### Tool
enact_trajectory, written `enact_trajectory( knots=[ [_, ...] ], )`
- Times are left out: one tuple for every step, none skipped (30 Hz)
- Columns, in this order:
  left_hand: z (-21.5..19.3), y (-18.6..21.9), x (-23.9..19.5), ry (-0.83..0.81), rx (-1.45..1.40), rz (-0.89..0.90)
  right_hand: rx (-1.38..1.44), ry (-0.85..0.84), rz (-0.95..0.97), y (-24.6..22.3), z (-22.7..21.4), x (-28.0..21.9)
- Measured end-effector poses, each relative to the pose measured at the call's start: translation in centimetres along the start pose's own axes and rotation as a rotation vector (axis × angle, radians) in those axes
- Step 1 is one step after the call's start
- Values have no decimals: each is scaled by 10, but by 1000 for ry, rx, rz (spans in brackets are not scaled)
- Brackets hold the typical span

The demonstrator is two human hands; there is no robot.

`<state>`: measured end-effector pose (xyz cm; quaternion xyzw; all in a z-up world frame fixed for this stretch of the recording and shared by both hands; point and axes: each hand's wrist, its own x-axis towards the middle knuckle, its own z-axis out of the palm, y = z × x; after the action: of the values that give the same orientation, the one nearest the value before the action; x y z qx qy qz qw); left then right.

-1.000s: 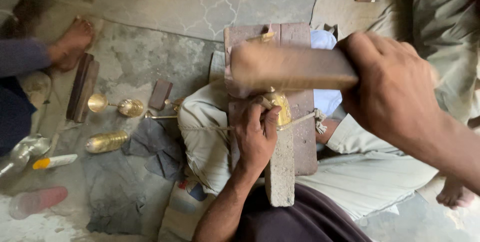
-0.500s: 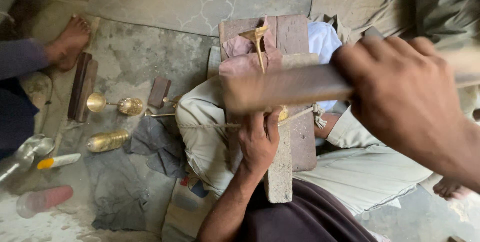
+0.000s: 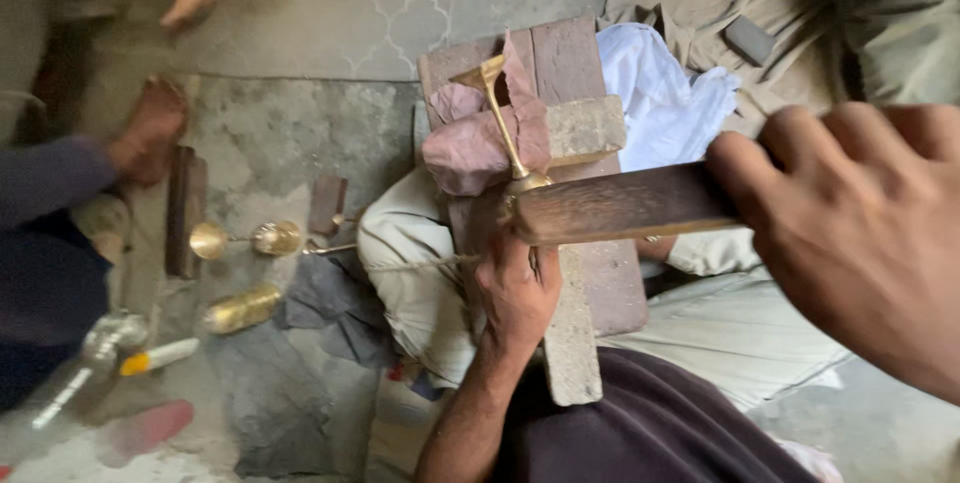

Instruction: The person hammers a brass candlestick base secured on a wooden block using a wooden mallet and a metal punch. They repeatedly reposition the punch and strike the surface to shape or emboss the metal.

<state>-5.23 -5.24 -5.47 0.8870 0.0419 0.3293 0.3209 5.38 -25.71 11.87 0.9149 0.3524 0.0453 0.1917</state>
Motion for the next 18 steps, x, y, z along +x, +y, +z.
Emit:
enact_trajectory(
  knots=[
    [-9, 4, 6, -19, -122, -154, 3, -19, 9, 1, 6, -7],
    [-19, 8, 12, -39, -243, -309, 114, -2, 64, 2, 15, -16],
    [-27, 10, 18, -52, -365, -466, 221, 24, 113, 4, 24, -24],
    [-35, 8, 26, -49, -379, -450, 436, 87, 209, 4, 37, -30],
    [-41, 6, 33, -47, -396, -437, 571, 128, 267, 3, 53, -34],
    [-45, 3, 39, -45, -413, -425, 707, 179, 321, 3, 68, -39],
    [-44, 1, 46, -94, -461, -413, 761, 217, 339, 3, 85, -41],
    [-43, -3, 52, -144, -508, -401, 840, 243, 372, 1, 100, -45],
    [-40, -7, 59, -194, -557, -388, 927, 279, 407, -4, 115, -47],
    [-38, -11, 64, -276, -508, -339, 1040, 303, 458, -10, 129, -51],
    [-36, -14, 68, -358, -458, -290, 1146, 316, 504, -15, 142, -53],
    [-34, -17, 71, -439, -408, -241, 1252, 335, 551, -19, 153, -53],
    [-34, -18, 72, -438, -386, -178, 1353, 344, 597, -23, 162, -53],
    [-34, -19, 73, -437, -365, -115, 1351, 352, 599, -23, 168, -53],
    [-34, -20, 74, -438, -344, -52, 1349, 359, 602, -25, 171, -53],
    [-35, -20, 75, -451, -327, -37, 1244, 364, 561, -23, 171, -51],
    [-34, -21, 76, -460, -310, -27, 1211, 356, 534, -22, 168, -48],
    [-34, -21, 76, -469, -294, -16, 1179, 350, 507, -20, 162, -44]
  ],
)
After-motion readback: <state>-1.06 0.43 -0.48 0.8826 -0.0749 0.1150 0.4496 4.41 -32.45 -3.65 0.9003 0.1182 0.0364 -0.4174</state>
